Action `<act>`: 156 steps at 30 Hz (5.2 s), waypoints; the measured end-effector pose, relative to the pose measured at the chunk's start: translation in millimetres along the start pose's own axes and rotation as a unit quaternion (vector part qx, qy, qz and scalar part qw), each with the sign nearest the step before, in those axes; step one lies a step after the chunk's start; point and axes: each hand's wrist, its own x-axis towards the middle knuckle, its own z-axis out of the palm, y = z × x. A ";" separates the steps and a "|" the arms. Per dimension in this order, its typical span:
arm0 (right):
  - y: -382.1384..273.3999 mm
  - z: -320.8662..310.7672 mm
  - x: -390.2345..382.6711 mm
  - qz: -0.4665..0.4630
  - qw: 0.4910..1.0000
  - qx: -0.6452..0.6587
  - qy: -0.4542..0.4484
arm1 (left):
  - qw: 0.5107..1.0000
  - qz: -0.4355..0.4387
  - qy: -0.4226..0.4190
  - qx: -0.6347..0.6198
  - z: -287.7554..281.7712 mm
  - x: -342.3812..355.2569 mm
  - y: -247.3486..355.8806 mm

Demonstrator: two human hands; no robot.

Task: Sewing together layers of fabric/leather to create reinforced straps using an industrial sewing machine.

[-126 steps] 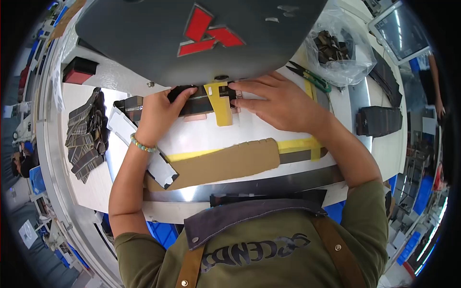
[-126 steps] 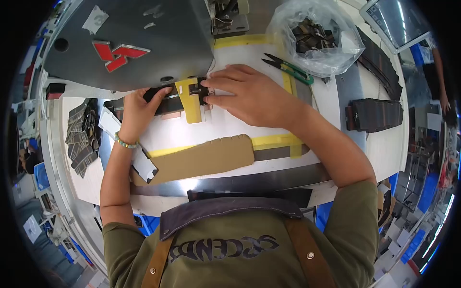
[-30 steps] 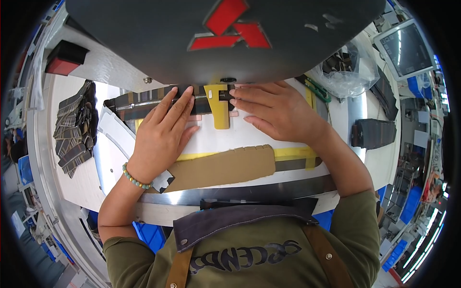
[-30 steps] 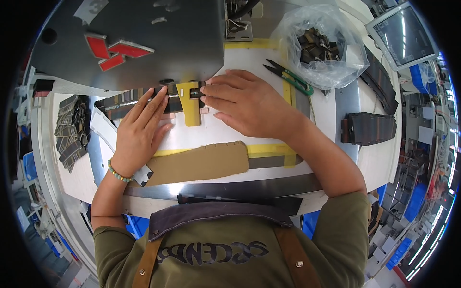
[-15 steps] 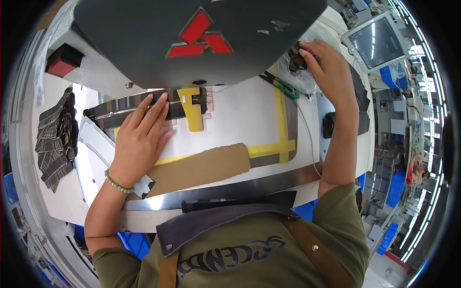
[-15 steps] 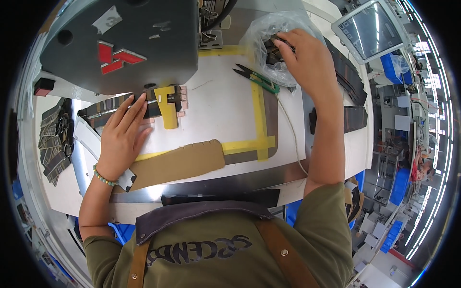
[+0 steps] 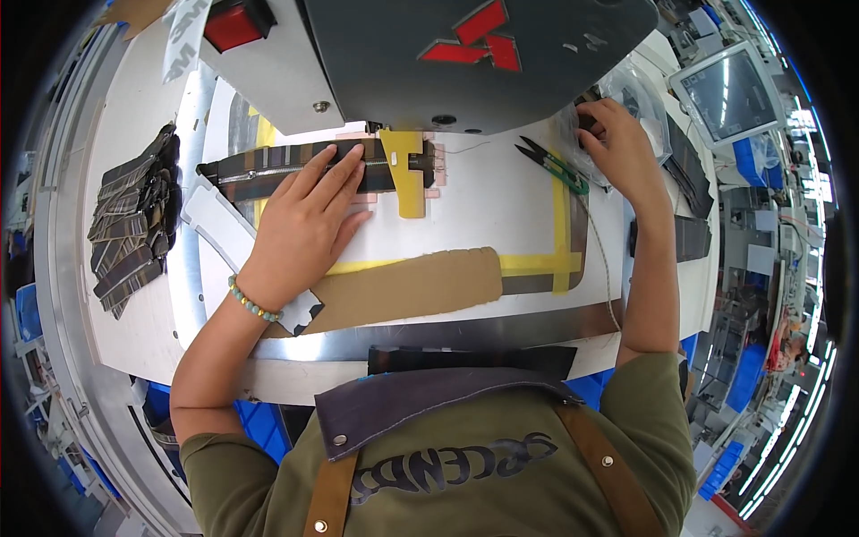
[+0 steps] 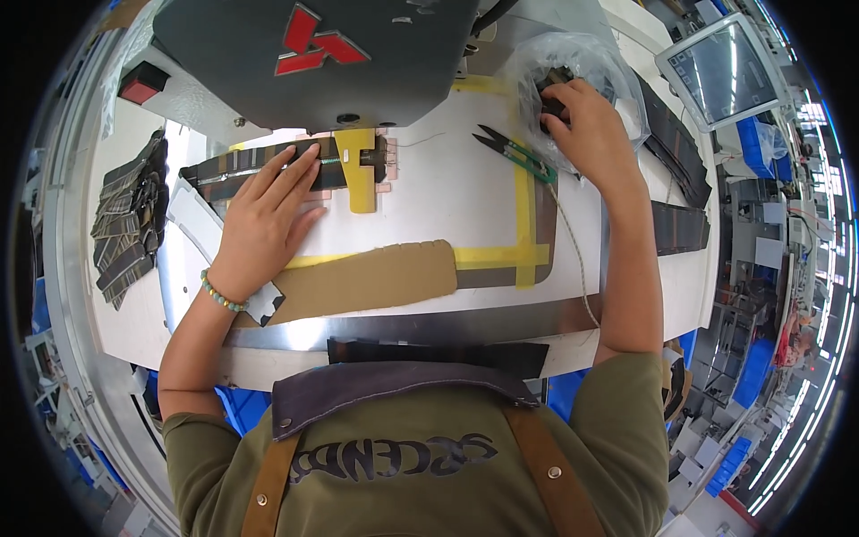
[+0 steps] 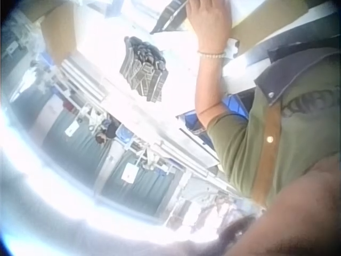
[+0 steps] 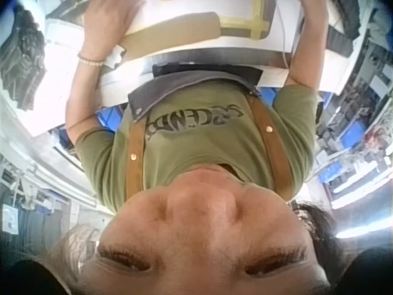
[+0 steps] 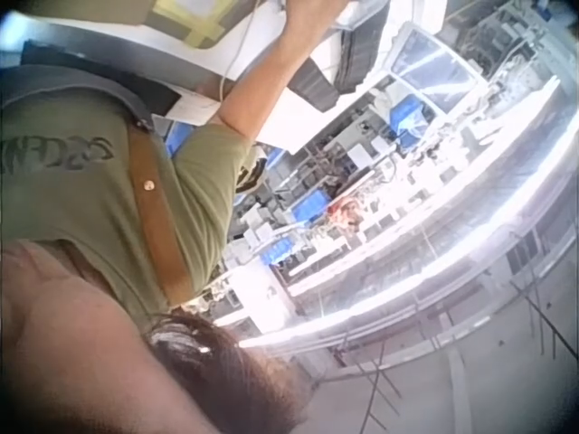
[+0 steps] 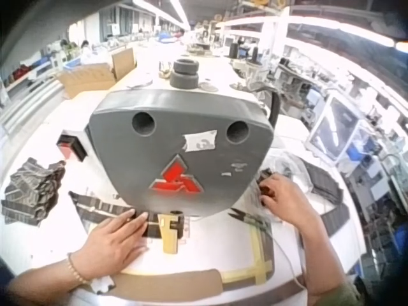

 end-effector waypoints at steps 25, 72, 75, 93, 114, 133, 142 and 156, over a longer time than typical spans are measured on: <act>5.2 -17.5 -5.4 0.005 0.992 -0.043 0.118 | 0.946 -0.011 -0.046 -0.321 -55.4 5.9 35.6; -121.0 67.3 -37.5 -0.522 0.826 -0.011 0.212 | 0.634 -0.297 -0.100 -0.707 -5.4 24.7 43.6; -123.4 64.2 -37.2 -0.511 0.832 -0.008 0.218 | 0.579 -0.296 -0.058 -0.758 0.6 19.6 53.0; -122.8 65.9 -35.7 -0.507 0.825 -0.027 0.248 | 0.810 -0.260 0.078 -0.520 1.9 31.5 58.9; -125.3 70.1 -40.4 -0.516 0.825 -0.016 0.231 | 0.933 -0.155 0.131 -0.296 6.5 35.0 63.9; -110.4 58.1 -31.0 -0.391 0.894 0.031 0.217 | 0.623 -0.127 0.135 -0.760 2.3 26.4 24.1; -133.6 62.9 -45.5 -0.006 0.757 0.592 -0.277 | 0.878 -0.139 0.103 -0.447 5.1 31.3 49.5; -119.7 82.6 -52.9 0.037 0.674 0.700 -0.233 | 0.716 -0.170 0.121 -0.666 13.8 26.5 31.4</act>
